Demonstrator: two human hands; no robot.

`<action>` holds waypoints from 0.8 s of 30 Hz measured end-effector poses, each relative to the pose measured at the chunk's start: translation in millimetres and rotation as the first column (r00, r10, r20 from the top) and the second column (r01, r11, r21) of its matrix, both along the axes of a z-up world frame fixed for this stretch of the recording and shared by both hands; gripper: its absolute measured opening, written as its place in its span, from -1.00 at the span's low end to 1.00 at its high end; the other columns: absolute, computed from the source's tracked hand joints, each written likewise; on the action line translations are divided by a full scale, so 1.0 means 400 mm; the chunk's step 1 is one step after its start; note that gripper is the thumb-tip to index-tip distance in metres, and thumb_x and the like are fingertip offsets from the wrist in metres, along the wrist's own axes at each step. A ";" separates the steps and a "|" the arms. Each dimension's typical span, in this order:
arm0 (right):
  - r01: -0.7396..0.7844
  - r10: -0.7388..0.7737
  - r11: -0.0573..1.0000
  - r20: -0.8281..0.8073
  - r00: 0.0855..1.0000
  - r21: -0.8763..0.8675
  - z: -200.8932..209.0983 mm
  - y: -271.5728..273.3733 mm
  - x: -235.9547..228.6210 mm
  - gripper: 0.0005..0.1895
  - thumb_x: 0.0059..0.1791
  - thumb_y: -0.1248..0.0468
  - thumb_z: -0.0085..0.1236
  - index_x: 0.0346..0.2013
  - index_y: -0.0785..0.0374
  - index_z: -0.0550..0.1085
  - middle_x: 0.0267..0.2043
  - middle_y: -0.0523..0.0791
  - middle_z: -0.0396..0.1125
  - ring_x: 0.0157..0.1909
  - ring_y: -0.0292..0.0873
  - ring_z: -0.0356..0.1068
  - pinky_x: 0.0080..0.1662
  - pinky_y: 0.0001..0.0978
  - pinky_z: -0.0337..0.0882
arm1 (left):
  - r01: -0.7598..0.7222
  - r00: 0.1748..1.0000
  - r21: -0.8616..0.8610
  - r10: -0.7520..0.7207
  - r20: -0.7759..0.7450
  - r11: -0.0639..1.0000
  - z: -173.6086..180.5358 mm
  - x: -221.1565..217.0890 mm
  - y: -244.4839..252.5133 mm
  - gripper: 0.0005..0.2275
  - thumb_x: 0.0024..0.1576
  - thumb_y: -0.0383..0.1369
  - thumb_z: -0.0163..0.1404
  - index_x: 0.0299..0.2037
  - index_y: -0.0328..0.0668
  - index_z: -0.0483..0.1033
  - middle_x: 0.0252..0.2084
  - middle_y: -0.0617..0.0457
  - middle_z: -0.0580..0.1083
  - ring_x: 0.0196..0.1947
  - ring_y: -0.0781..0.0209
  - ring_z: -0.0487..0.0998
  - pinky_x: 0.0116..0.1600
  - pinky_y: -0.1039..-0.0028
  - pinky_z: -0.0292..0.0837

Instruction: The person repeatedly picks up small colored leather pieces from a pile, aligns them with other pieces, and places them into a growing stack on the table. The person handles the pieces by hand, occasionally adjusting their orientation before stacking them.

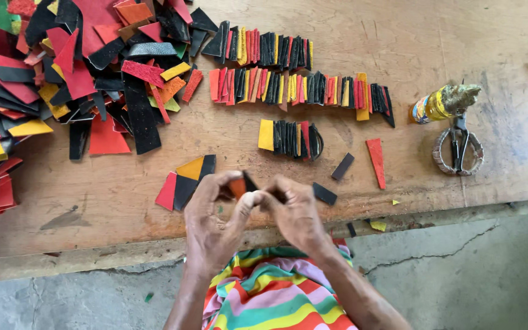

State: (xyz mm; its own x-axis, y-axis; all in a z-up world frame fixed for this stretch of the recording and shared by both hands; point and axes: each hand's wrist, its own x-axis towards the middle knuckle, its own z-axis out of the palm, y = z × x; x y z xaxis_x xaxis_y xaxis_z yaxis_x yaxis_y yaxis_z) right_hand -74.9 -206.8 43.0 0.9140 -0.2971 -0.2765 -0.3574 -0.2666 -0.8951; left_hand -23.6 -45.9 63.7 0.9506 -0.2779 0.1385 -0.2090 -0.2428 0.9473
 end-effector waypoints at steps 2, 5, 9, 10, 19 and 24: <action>-0.043 0.035 0.997 0.112 0.993 0.071 -0.005 0.038 0.006 -0.86 0.03 0.30 0.27 -0.32 0.34 0.55 -0.47 -0.18 0.46 -0.44 -0.35 0.36 -0.38 -0.50 0.41 | -0.048 0.980 -0.153 0.016 -0.200 0.987 -0.007 -0.005 0.002 -0.73 0.09 -0.49 0.22 -0.04 -0.27 0.47 -0.26 0.08 0.56 -0.32 0.38 0.58 -0.22 0.55 0.54; -0.108 0.098 0.993 0.153 0.983 0.056 0.000 0.068 -0.019 -0.92 0.05 0.36 0.20 -0.25 0.35 0.56 -0.46 -0.19 0.44 -0.46 -0.37 0.37 -0.38 -0.52 0.42 | -0.181 0.916 -0.362 0.023 -0.400 0.915 -0.037 0.001 0.010 -0.82 0.17 -0.54 0.13 -0.07 -0.25 0.45 -0.31 0.11 0.54 -0.35 0.44 0.56 -0.26 0.61 0.56; -0.119 0.095 0.960 0.107 0.990 0.252 -0.002 0.061 -0.039 -0.87 0.08 0.34 0.05 -0.14 0.31 0.51 -0.36 -0.23 0.46 -0.36 -0.42 0.43 -0.27 -0.55 0.50 | -0.195 0.908 -0.309 0.051 -0.417 0.931 -0.068 0.004 0.020 -0.86 0.19 -0.57 0.15 -0.11 -0.29 0.47 -0.30 0.13 0.52 -0.34 0.46 0.52 -0.24 0.65 0.48; -0.109 0.090 0.944 0.075 0.993 0.311 -0.003 0.051 -0.040 -0.84 0.10 0.32 0.02 -0.11 0.31 0.51 -0.35 -0.23 0.45 -0.34 -0.42 0.43 -0.25 -0.56 0.49 | -0.189 0.916 -0.292 0.061 -0.396 0.938 -0.071 0.003 0.017 -0.86 0.19 -0.57 0.15 -0.11 -0.29 0.47 -0.29 0.13 0.51 -0.32 0.46 0.51 -0.23 0.65 0.47; -0.117 0.120 0.992 -0.065 0.991 0.055 0.017 -0.025 -0.077 -0.81 0.11 0.32 0.06 -0.04 0.32 0.54 -0.31 -0.08 0.49 -0.31 -0.30 0.48 -0.22 -0.50 0.52 | -0.166 0.882 -0.398 -0.045 -0.470 0.902 -0.077 -0.022 -0.064 -0.90 0.19 -0.54 0.15 -0.14 -0.27 0.52 -0.33 0.14 0.54 -0.36 0.46 0.51 -0.26 0.64 0.48; 0.010 -0.031 0.969 -0.082 0.996 -0.249 0.095 -0.129 -0.179 -0.64 -0.02 0.32 0.16 0.08 0.29 0.46 -0.09 -0.08 0.48 -0.13 -0.23 0.51 -0.12 -0.38 0.55 | -0.044 0.842 -0.332 -0.144 -0.520 0.942 -0.067 -0.059 -0.143 -0.92 0.22 -0.50 0.08 -0.12 -0.24 0.56 -0.29 0.14 0.54 -0.31 0.46 0.52 -0.22 0.61 0.51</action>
State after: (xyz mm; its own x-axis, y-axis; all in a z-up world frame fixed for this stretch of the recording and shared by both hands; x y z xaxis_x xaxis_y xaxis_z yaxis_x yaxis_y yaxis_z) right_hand -146.5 -258.4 81.0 0.8834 -0.3845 -0.2679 -0.4367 -0.4680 -0.7683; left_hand -47.1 -103.1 37.0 0.8872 -0.3567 -0.2925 0.3436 0.0880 0.9350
